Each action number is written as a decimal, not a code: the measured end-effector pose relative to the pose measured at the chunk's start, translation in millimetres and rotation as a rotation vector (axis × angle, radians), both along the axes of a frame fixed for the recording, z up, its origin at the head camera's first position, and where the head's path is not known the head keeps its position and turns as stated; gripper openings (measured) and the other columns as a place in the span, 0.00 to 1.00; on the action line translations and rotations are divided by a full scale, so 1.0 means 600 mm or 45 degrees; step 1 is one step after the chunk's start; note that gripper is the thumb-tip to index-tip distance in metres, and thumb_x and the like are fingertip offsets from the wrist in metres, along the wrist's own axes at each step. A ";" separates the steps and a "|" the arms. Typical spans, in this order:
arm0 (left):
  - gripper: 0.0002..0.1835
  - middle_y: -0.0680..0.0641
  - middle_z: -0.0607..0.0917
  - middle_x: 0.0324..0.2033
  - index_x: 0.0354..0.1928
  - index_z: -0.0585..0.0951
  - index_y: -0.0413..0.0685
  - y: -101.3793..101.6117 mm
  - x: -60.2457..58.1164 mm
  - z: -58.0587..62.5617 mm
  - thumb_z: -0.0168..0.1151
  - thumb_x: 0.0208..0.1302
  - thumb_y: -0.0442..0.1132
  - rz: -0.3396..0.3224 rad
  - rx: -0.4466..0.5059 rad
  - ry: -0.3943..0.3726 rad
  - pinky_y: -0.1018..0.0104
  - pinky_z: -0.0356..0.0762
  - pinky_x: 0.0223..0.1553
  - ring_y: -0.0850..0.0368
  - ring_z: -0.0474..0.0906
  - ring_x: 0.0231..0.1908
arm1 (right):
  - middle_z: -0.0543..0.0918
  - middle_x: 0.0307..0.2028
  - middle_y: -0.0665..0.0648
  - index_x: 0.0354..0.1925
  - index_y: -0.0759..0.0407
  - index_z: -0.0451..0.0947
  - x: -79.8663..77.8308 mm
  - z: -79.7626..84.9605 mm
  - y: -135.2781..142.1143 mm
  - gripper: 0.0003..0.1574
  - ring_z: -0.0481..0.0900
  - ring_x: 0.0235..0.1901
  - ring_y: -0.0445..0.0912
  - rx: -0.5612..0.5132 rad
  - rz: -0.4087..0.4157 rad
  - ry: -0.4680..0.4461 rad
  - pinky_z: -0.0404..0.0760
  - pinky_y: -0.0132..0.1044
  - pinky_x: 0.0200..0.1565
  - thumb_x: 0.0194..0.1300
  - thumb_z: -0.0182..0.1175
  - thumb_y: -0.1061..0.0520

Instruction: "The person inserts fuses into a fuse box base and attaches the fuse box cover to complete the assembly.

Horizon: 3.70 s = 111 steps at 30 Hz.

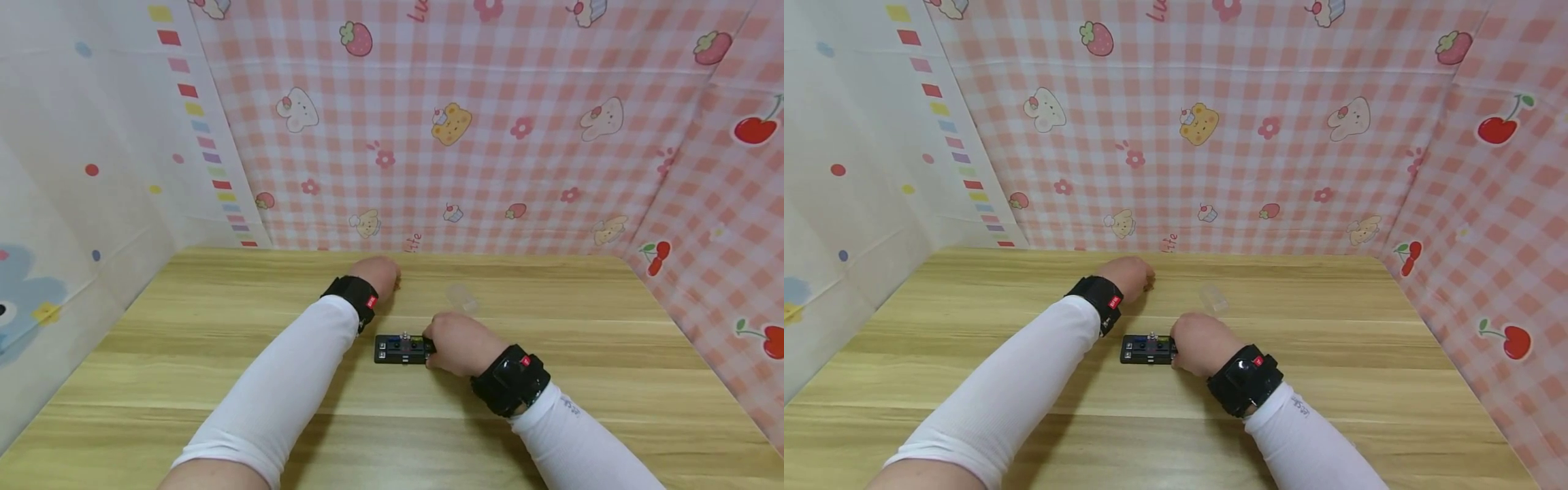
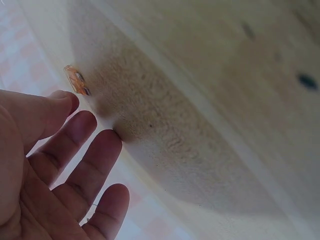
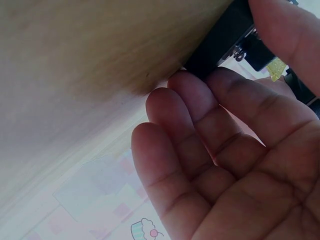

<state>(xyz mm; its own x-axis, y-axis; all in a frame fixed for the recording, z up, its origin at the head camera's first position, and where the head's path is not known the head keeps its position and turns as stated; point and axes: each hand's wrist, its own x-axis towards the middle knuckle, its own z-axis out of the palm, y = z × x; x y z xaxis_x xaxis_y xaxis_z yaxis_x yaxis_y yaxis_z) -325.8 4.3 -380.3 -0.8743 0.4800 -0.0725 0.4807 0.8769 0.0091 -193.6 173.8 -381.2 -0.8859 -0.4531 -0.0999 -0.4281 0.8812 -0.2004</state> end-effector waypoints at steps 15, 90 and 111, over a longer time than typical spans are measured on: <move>0.09 0.52 0.92 0.50 0.47 0.93 0.57 -0.002 0.003 -0.002 0.66 0.74 0.40 -0.044 -0.062 0.081 0.56 0.85 0.55 0.54 0.88 0.49 | 0.78 0.27 0.50 0.32 0.58 0.85 0.001 0.001 0.000 0.11 0.73 0.29 0.46 0.003 -0.004 -0.005 0.74 0.39 0.36 0.59 0.78 0.56; 0.07 0.56 0.88 0.31 0.35 0.88 0.54 -0.086 0.112 0.023 0.67 0.73 0.43 -0.013 0.503 0.101 0.64 0.79 0.37 0.62 0.79 0.30 | 0.79 0.28 0.50 0.33 0.58 0.86 0.002 0.007 -0.006 0.11 0.73 0.30 0.46 0.013 -0.038 -0.037 0.73 0.39 0.36 0.59 0.78 0.55; 0.05 0.62 0.83 0.25 0.33 0.88 0.58 -0.088 0.206 0.016 0.71 0.70 0.43 -0.078 0.611 0.106 0.66 0.76 0.36 0.65 0.76 0.28 | 0.77 0.25 0.50 0.28 0.56 0.83 0.001 0.003 -0.006 0.12 0.72 0.28 0.46 -0.005 -0.023 -0.024 0.71 0.39 0.34 0.59 0.79 0.56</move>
<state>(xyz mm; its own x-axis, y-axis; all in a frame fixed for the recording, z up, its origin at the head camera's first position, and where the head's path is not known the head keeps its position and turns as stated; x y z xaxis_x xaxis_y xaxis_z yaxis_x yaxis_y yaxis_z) -202.1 -48.3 -370.4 -0.8366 0.4931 0.2386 0.5478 0.7531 0.3642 -192.9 170.2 -379.3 -0.8917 -0.4377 -0.1150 -0.4086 0.8879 -0.2115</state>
